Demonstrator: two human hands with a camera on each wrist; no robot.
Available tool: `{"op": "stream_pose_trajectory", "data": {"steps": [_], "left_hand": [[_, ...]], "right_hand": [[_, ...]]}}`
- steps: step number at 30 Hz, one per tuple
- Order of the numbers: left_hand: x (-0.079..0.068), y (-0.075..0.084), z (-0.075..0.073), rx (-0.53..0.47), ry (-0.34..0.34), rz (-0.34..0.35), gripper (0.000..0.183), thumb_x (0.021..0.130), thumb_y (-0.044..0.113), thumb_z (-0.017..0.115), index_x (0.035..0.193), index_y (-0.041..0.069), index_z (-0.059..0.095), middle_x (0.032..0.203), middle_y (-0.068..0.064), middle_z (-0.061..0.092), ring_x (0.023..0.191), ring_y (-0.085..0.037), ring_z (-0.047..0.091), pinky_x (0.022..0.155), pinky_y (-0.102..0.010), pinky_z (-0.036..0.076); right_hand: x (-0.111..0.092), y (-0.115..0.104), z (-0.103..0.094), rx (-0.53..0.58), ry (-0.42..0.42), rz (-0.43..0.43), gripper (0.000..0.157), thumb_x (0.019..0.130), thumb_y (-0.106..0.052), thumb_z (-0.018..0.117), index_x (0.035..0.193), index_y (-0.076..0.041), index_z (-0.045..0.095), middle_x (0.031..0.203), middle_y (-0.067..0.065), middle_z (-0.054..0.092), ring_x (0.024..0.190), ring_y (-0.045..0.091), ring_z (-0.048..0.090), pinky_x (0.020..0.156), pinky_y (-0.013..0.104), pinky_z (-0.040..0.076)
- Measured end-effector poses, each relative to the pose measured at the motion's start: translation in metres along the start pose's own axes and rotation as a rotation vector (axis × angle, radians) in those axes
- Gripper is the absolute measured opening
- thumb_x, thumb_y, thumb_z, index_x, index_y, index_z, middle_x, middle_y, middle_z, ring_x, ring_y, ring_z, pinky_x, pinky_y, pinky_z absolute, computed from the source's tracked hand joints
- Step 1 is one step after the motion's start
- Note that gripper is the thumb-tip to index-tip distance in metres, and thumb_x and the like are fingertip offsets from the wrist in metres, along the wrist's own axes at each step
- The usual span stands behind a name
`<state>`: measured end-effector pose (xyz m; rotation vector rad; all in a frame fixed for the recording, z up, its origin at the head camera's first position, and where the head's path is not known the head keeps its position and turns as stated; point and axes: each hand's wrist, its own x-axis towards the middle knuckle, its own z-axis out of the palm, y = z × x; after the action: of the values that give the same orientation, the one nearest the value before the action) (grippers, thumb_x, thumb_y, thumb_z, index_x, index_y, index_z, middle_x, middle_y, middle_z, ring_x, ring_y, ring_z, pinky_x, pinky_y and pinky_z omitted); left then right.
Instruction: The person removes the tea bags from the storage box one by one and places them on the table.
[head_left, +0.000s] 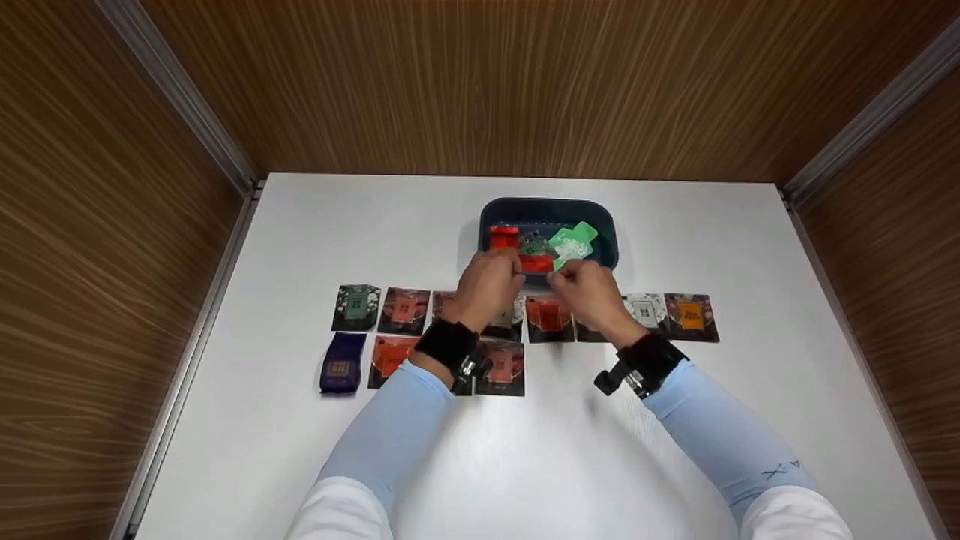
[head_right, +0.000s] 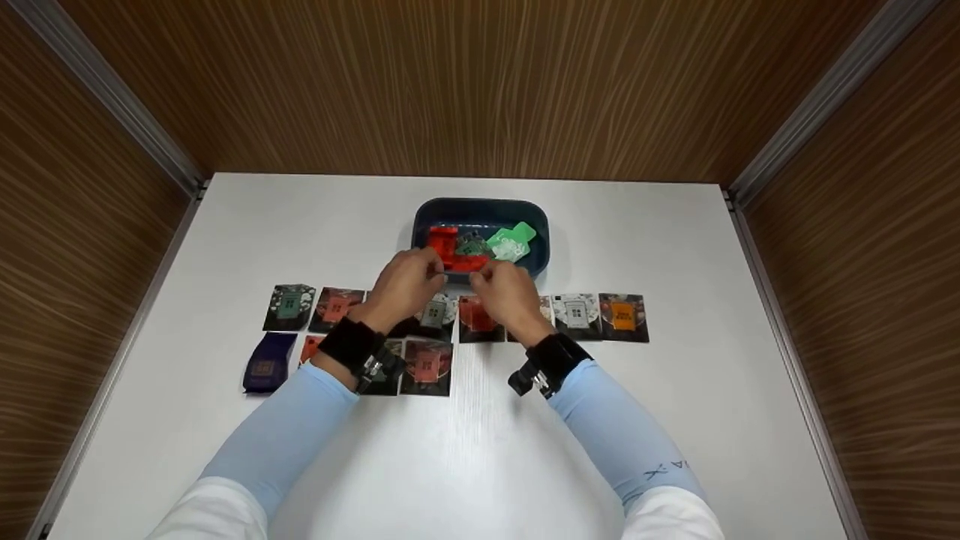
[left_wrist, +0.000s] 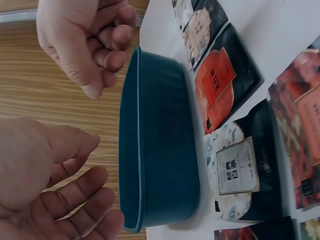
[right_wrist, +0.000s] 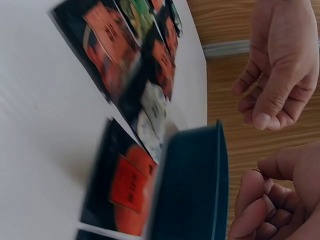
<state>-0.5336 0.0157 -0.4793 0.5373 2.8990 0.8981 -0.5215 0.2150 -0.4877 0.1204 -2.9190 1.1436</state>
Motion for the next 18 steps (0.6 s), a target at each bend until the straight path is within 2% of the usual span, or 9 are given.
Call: {"op": "stream_pose_trajectory", "data": {"steps": [2, 6, 11, 13, 15, 18], "left_hand": [[0.008, 0.001, 0.002, 0.024, 0.004, -0.006, 0.010, 0.105, 0.022, 0.067, 0.107, 0.012, 0.068, 0.104, -0.005, 0.071, 0.106, -0.026, 0.064, 0.094, -0.036, 0.050], [0.021, 0.001, 0.009, 0.039, -0.008, -0.004, 0.012, 0.104, 0.023, 0.068, 0.107, 0.012, 0.067, 0.106, -0.005, 0.069, 0.106, -0.026, 0.062, 0.092, -0.036, 0.050], [0.030, -0.002, 0.021, 0.053, -0.022, 0.019, 0.016, 0.105, 0.025, 0.068, 0.113, 0.011, 0.067, 0.112, -0.007, 0.067, 0.110, -0.026, 0.061, 0.091, -0.037, 0.052], [0.033, -0.003, 0.026, 0.058, -0.023, 0.011, 0.019, 0.105, 0.026, 0.068, 0.117, 0.011, 0.066, 0.116, -0.008, 0.067, 0.112, -0.026, 0.062, 0.091, -0.037, 0.053], [0.036, -0.004, 0.030, 0.059, -0.017, -0.009, 0.023, 0.104, 0.027, 0.069, 0.120, 0.010, 0.066, 0.119, -0.008, 0.067, 0.113, -0.027, 0.062, 0.092, -0.038, 0.054], [0.042, -0.005, 0.033, 0.049, 0.008, -0.035, 0.027, 0.102, 0.027, 0.072, 0.122, 0.010, 0.066, 0.119, -0.010, 0.068, 0.115, -0.028, 0.064, 0.093, -0.040, 0.055]], "right_hand": [[0.011, 0.000, -0.005, -0.010, 0.009, -0.002, 0.024, 0.101, -0.022, 0.063, 0.087, -0.009, 0.076, 0.075, 0.004, 0.068, 0.067, 0.021, 0.059, 0.067, 0.035, 0.046], [0.033, 0.004, -0.010, -0.030, 0.009, 0.019, 0.024, 0.103, -0.022, 0.060, 0.094, -0.007, 0.077, 0.081, 0.009, 0.071, 0.068, 0.024, 0.060, 0.067, 0.036, 0.045], [0.061, 0.012, -0.005, -0.082, -0.006, 0.044, 0.022, 0.101, -0.020, 0.062, 0.100, -0.006, 0.078, 0.089, 0.009, 0.075, 0.072, 0.022, 0.063, 0.068, 0.034, 0.046], [0.071, 0.016, 0.000, -0.112, -0.021, 0.055, 0.020, 0.100, -0.019, 0.063, 0.092, -0.007, 0.076, 0.081, 0.005, 0.072, 0.067, 0.020, 0.061, 0.064, 0.033, 0.044], [0.081, 0.019, 0.006, -0.149, -0.045, 0.075, 0.023, 0.099, -0.020, 0.063, 0.079, -0.009, 0.068, 0.070, 0.002, 0.062, 0.062, 0.020, 0.055, 0.060, 0.034, 0.040], [0.092, 0.022, 0.015, -0.192, -0.088, 0.130, 0.030, 0.099, -0.025, 0.064, 0.074, -0.011, 0.057, 0.071, 0.004, 0.055, 0.066, 0.024, 0.053, 0.062, 0.039, 0.041]]}}
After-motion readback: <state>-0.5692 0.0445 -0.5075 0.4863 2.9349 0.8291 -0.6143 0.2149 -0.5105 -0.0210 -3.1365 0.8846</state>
